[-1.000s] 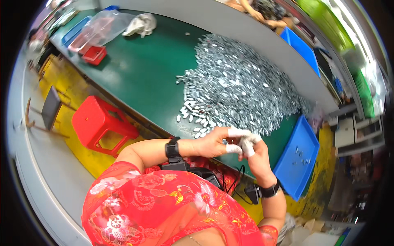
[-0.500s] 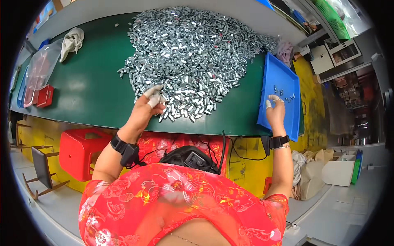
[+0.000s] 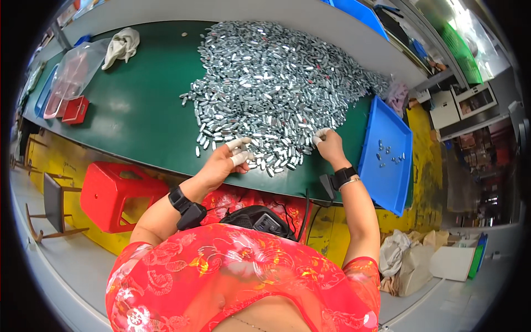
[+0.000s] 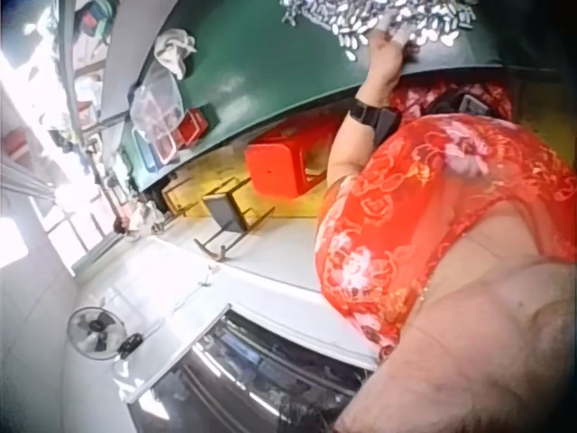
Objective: Sorting small metallic components from a large pile into a storage tray.
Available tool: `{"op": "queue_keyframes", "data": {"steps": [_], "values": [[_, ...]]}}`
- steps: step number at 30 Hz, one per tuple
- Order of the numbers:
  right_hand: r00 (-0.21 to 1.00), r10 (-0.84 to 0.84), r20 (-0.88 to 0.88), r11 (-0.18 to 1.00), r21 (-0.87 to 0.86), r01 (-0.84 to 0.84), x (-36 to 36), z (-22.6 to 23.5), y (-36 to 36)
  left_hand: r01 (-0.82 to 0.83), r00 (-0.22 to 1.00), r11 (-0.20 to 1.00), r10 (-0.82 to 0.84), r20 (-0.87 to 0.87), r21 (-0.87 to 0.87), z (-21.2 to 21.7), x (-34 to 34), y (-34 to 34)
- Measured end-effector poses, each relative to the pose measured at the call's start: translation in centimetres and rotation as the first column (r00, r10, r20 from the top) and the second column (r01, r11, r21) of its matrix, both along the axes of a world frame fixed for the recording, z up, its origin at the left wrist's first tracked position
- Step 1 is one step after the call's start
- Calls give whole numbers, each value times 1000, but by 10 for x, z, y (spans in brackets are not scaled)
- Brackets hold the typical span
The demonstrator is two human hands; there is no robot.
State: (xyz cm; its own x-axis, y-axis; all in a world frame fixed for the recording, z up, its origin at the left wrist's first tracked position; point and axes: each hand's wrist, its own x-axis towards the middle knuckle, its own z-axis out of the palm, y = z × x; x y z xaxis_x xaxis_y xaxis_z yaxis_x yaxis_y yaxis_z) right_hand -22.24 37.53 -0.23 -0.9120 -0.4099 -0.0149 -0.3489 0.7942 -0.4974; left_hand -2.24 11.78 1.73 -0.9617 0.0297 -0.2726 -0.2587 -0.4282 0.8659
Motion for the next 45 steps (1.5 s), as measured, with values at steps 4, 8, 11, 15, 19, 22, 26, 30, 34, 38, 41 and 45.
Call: {"op": "queue_keyframes", "data": {"steps": [4, 8, 11, 15, 19, 22, 26, 30, 34, 38, 41, 45], "values": [[996, -10, -90, 999, -40, 6, 8, -2, -1, 92, 996, 995, -92, -9, -45, 7, -8, 16], [965, 47, -259, 974, -204, -102, 39, 41, -19, 117, 993, 993, -117, -5, -24, 15, -18, 30], [947, 195, 257, 744, -668, 28, 99, 97, -58, 155, 985, 965, -135, -108, 213, 13, -20, 36], [928, 349, 127, 746, -637, -194, 120, 110, -63, 220, 956, 867, -100, -277, 448, 22, -18, 43], [931, 356, -77, 794, -500, -346, 121, 121, -63, 239, 949, 903, -140, -283, 357, 26, -11, 38], [886, 437, -155, 793, -398, -461, 123, 129, -62, 229, 954, 909, -138, -266, 349, 29, -9, 36], [881, 442, -170, 832, -289, -473, 122, 132, -57, 221, 922, 968, -166, -349, 123, 32, -10, 40], [873, 477, -101, 809, -339, -480, 123, 132, -56, 163, 898, 987, -146, -415, 7, 29, -7, 42], [882, 440, -169, 784, -407, -469, 123, 121, -56, 147, 890, 989, -129, -437, 6, 33, -6, 41], [782, 489, -386, 728, -312, -610, 126, 126, -56, 351, 896, 925, -287, -339, 144, 25, -7, 27], [886, 446, -124, 806, -374, -458, 130, 125, -49, 383, 890, 917, -336, -307, 108, 30, -9, 26], [911, 410, -43, 776, -508, -373, 130, 122, -51, 176, 884, 970, -231, -407, -167, 40, -8, 36]]}}
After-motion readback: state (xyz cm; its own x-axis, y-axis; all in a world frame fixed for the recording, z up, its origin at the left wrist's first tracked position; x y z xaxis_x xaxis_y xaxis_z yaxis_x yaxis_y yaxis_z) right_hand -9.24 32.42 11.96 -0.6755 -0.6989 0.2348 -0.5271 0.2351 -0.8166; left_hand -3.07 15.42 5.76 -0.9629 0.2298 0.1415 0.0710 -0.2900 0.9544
